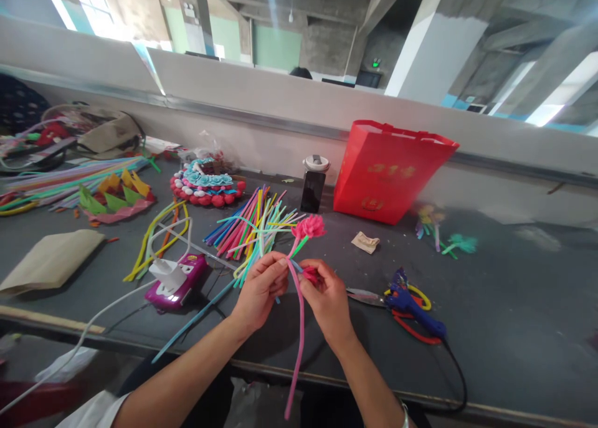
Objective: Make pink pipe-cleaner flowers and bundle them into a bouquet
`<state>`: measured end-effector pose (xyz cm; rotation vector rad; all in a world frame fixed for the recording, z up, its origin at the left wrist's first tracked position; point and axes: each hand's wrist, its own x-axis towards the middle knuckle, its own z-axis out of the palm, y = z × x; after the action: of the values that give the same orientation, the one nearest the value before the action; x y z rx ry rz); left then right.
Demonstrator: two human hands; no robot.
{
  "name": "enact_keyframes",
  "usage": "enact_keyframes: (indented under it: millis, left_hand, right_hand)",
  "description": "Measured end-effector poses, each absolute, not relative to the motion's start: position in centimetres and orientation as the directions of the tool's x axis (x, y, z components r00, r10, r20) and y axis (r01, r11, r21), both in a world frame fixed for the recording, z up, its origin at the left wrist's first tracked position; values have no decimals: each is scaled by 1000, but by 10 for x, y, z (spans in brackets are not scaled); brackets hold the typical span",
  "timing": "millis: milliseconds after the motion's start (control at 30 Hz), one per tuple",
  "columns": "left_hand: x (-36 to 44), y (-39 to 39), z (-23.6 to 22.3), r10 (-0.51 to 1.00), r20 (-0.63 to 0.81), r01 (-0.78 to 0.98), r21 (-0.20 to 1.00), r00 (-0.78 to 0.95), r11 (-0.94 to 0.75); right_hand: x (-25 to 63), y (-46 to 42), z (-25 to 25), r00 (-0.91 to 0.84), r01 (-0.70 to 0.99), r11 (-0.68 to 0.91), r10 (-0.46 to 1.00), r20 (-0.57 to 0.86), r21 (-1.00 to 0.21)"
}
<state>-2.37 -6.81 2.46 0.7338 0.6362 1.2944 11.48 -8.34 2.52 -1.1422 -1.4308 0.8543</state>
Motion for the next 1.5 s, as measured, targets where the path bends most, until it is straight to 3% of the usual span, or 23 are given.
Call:
enact_keyframes:
  millis: [100, 167, 233, 300, 567, 733, 833, 900, 1000, 1167, 1367, 1500]
  left_hand:
    - [-24, -67, 24, 988, -35, -546, 830, 149, 112]
    - [-23, -67, 22, 991, -32, -502, 860, 133, 95]
    - [-22, -67, 21, 993, -17, -462, 884, 113, 68]
    - [-21, -67, 21, 995, 4, -421, 906, 98, 38]
    - [-19, -71, 21, 988, 140, -187, 974, 60, -127]
    - [-21, -70, 21, 969, 223, -107, 972, 110, -212]
    - [-24, -70, 24, 970, 180, -172, 973, 166, -152]
    - [-27, -70, 26, 967, 114, -250, 967, 228, -55]
    - [-29, -70, 27, 937, 8, -378, 916, 348, 133]
    - [-33, -70, 28, 814, -84, -492, 759, 574, 425]
    - [-35, -71, 28, 707, -108, -448, 704, 699, 551]
    - [-37, -72, 28, 649, -94, -450, 645, 755, 617]
  right_hand:
    - [119, -83, 29, 1, 525, 484, 822, 569, -700]
    - [121, -83, 31, -36, 687, 519, 724, 689, -509]
    - [123, -84, 31, -106, 767, 518, 684, 722, -378]
    - [125, -85, 31, -141, 770, 532, 682, 718, -354]
    - [130, -86, 36, -120, 696, 550, 723, 680, -462]
    - [126, -86, 35, -52, 588, 465, 839, 542, -662]
    - [127, -87, 37, -2, 433, 320, 935, 355, -843]
    - [129, -86, 36, 2, 223, 153, 987, 158, -963]
    - [132, -84, 33, -33, -8, -71, 997, -70, -997]
    - [140, -84, 30, -69, 6, 41, 997, 40, -999]
    - [152, -90, 50, -249, 139, 146, 963, 108, -979]
    - [151, -91, 49, -285, 121, 182, 948, 142, -976]
